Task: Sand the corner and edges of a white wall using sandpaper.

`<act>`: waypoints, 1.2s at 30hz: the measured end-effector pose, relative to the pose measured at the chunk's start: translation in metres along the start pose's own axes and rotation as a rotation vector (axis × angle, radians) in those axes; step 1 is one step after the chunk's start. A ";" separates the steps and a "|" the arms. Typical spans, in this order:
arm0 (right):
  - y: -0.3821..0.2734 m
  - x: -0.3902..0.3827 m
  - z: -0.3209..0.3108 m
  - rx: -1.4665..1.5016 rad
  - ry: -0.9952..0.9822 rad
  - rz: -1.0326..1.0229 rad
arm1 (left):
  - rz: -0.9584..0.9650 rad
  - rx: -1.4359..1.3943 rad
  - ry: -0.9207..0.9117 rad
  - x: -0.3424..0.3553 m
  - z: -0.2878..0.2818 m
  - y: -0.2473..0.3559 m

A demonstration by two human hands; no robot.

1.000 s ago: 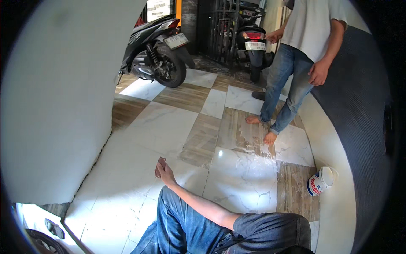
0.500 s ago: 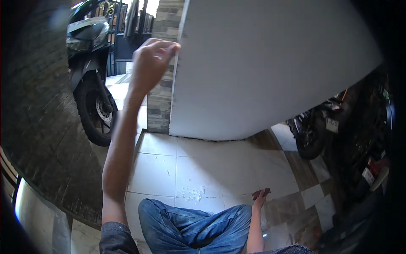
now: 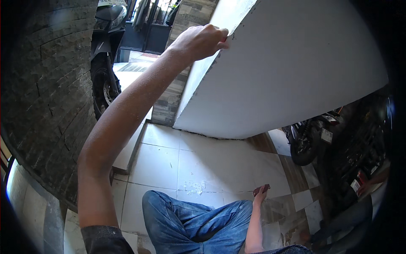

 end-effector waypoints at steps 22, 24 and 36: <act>0.032 0.010 0.002 0.049 -0.002 0.179 | 0.128 -0.163 0.845 0.017 -0.122 0.033; 0.019 0.011 0.000 -0.043 0.022 0.045 | 0.097 -0.197 0.774 0.027 -0.126 0.035; -0.023 -0.007 0.007 -0.023 0.062 -0.103 | -0.014 -0.019 0.553 0.050 -0.125 0.052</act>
Point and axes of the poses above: each hand's wrist, its own x-axis towards the middle knuckle, its own z-axis out of the palm, y = z × x, the point moved 9 cm from there along x, towards the middle knuckle, and after that the axes turned 4 degrees about -y, right-handed, at the moved point
